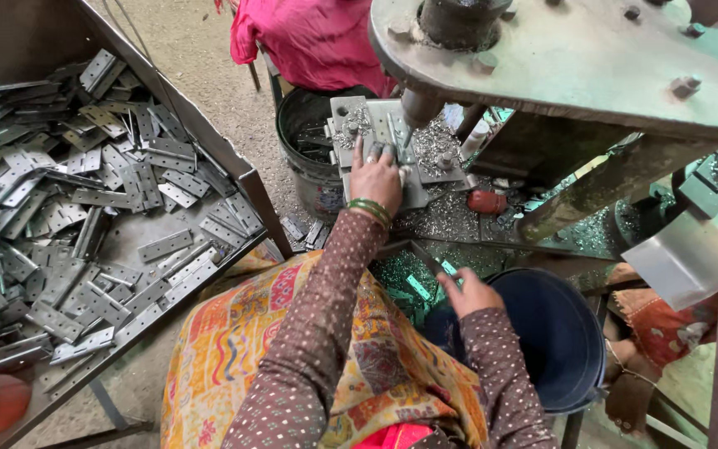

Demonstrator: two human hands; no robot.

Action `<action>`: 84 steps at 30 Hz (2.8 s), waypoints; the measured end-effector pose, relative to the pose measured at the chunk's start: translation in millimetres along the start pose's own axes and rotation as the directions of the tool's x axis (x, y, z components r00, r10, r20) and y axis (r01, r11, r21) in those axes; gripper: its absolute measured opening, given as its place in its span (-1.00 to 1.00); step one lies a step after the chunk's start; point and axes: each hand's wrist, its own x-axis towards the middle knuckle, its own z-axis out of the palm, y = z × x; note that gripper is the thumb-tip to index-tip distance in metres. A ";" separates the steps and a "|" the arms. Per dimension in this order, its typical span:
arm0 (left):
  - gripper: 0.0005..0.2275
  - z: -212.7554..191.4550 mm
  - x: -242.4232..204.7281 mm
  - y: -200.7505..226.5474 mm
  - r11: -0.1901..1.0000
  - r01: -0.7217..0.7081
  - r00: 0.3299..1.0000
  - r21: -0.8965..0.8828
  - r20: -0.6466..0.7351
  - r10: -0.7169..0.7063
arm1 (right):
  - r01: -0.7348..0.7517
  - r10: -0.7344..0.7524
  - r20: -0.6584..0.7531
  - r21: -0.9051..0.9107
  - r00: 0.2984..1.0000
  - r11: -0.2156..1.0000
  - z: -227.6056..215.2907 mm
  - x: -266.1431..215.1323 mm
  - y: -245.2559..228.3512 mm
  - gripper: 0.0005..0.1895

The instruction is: The person operates a manual punching machine to process small metal plates. They pick up a plate, place it into the machine's die, pull the lever to punch holes, and then remove the finished plate to place it in a collection bin. This cycle is repeated continuously.

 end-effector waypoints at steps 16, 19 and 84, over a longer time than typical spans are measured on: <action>-0.78 -52.6 -98.0 34.9 0.903 -0.247 0.871 -0.351 -0.489 0.048 | 0.131 -0.032 -0.320 0.293 0.947 0.947 -34.7 -26.1 -31.4 -0.37; -0.84 -68.8 -75.0 20.0 0.750 0.133 0.986 -0.648 0.013 -0.165 | 0.121 -0.032 -0.332 0.249 0.943 0.961 -31.2 -24.4 -29.4 -0.40; -0.76 25.2 -9.5 12.8 1.000 0.025 0.994 0.009 -0.107 -0.024 | 0.026 -0.020 0.034 -0.192 0.999 0.981 61.2 14.4 16.2 -0.41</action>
